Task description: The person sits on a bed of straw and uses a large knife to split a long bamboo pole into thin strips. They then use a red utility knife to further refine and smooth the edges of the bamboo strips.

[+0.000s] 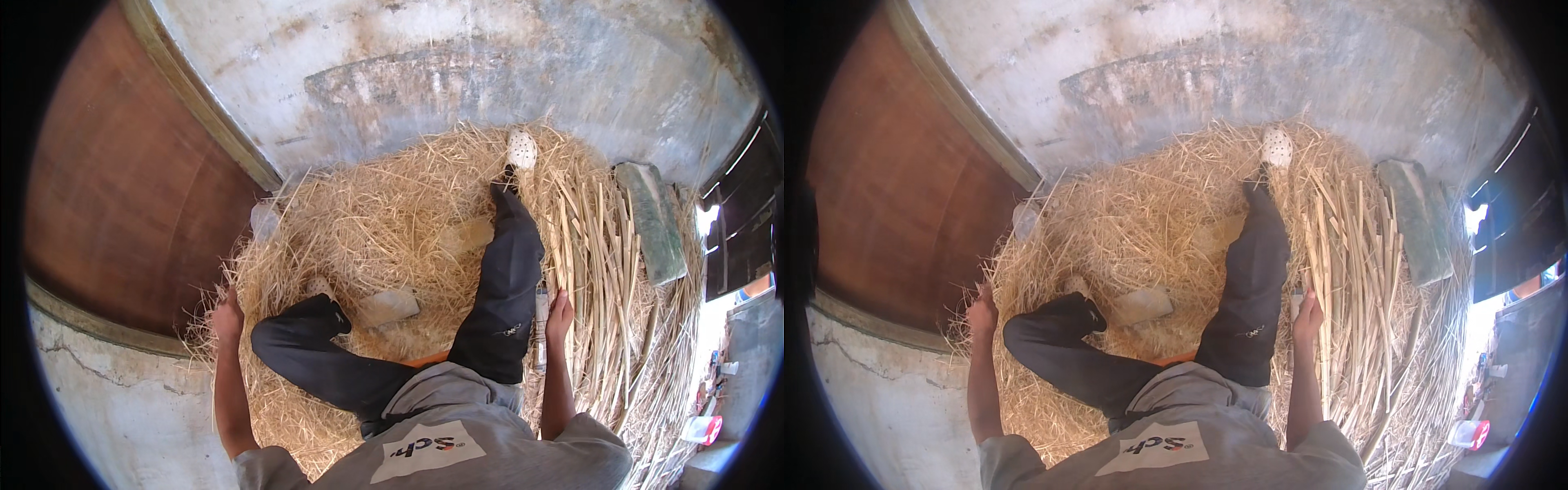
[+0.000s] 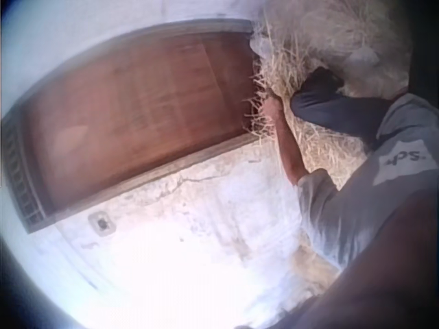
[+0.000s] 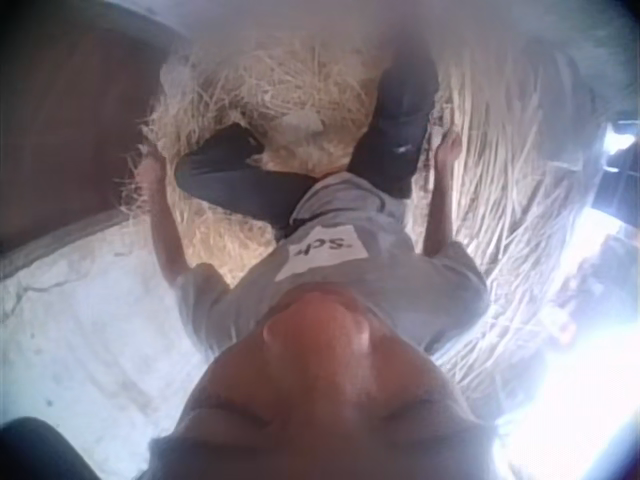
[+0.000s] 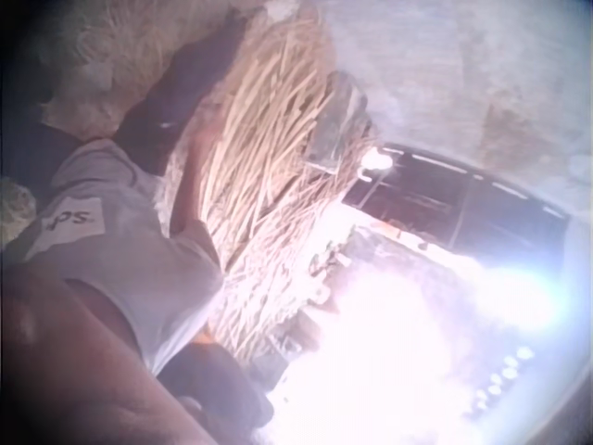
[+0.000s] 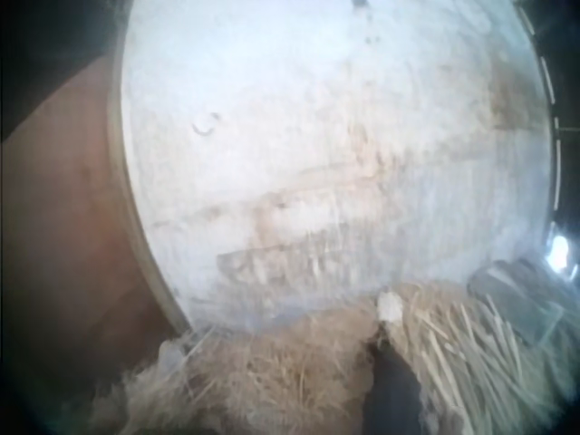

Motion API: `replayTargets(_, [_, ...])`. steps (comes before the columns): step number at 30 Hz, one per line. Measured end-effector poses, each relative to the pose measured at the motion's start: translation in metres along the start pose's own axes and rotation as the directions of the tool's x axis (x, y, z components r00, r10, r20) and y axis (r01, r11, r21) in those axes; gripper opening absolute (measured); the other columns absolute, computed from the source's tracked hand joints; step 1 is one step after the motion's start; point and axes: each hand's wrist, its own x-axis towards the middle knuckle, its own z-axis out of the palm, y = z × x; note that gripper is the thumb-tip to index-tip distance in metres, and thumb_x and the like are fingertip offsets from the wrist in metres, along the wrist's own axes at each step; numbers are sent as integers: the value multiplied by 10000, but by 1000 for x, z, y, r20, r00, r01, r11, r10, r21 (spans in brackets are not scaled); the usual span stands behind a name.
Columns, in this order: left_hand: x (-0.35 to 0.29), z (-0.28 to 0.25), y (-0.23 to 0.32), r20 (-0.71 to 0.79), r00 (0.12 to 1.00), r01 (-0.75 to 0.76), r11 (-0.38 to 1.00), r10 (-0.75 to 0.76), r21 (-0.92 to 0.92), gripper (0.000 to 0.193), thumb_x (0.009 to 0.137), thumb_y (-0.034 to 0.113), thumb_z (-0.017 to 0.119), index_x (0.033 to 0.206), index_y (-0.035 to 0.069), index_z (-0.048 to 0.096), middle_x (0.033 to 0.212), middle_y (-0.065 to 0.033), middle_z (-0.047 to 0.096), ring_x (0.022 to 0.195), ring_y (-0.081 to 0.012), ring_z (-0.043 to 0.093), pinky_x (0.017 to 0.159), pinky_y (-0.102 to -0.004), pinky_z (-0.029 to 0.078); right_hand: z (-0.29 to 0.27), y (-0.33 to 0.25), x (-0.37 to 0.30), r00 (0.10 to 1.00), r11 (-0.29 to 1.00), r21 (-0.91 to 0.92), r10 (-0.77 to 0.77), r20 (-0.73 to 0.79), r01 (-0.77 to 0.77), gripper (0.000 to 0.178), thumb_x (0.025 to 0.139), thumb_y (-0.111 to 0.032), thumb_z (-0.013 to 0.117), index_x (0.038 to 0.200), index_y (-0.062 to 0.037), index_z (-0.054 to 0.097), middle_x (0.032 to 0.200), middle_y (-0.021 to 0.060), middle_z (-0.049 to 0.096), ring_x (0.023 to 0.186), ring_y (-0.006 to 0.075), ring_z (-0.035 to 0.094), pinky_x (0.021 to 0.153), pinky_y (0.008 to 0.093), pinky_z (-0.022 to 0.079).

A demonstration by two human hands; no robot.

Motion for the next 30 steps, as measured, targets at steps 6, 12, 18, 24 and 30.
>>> replayTargets(6, [23,-21,46,-9,999,-54,997,53,-64,344,936,195,459,1259,173,572,773,-217,663,629,-410,635,577,-533,494,-7,44,-35,970,959,-192,228,81,-209,530,1018,-417,392,800,35,563,640,68,462,620,161,418,579,352,343])
replayTargets(12, [33,-78,114,-160,927,-363,917,339,-162,351,853,110,545,1193,146,624,764,-159,662,583,-352,638,519,-465,504,1,-2,-35,996,994,-91,60,59,-55,358,969,-317,510,870,22,568,699,66,501,662,153,454,617,333,372])
replayTargets(18, [16,-206,264,-117,662,-749,661,741,-54,416,784,88,581,1198,121,613,716,-78,643,566,-244,658,511,-377,518,25,-207,-32,860,872,-90,-450,241,482,427,733,-167,816,1081,-9,626,1008,128,644,835,216,634,717,306,509])
replayTargets(24, [17,-281,297,-202,562,-810,583,802,63,418,796,69,562,1210,116,601,696,-41,620,614,-186,660,574,-300,493,67,-258,-33,578,600,-72,-721,381,796,505,696,-137,825,1159,-56,640,1204,149,605,922,298,673,740,363,557])
replayTargets(30, [9,-312,277,-303,449,-875,483,840,40,462,769,116,603,1229,151,601,634,17,537,553,-149,580,555,-300,445,79,-256,-29,493,507,-61,-795,353,860,452,712,-171,779,1144,-115,659,1099,96,652,835,242,675,673,348,548])
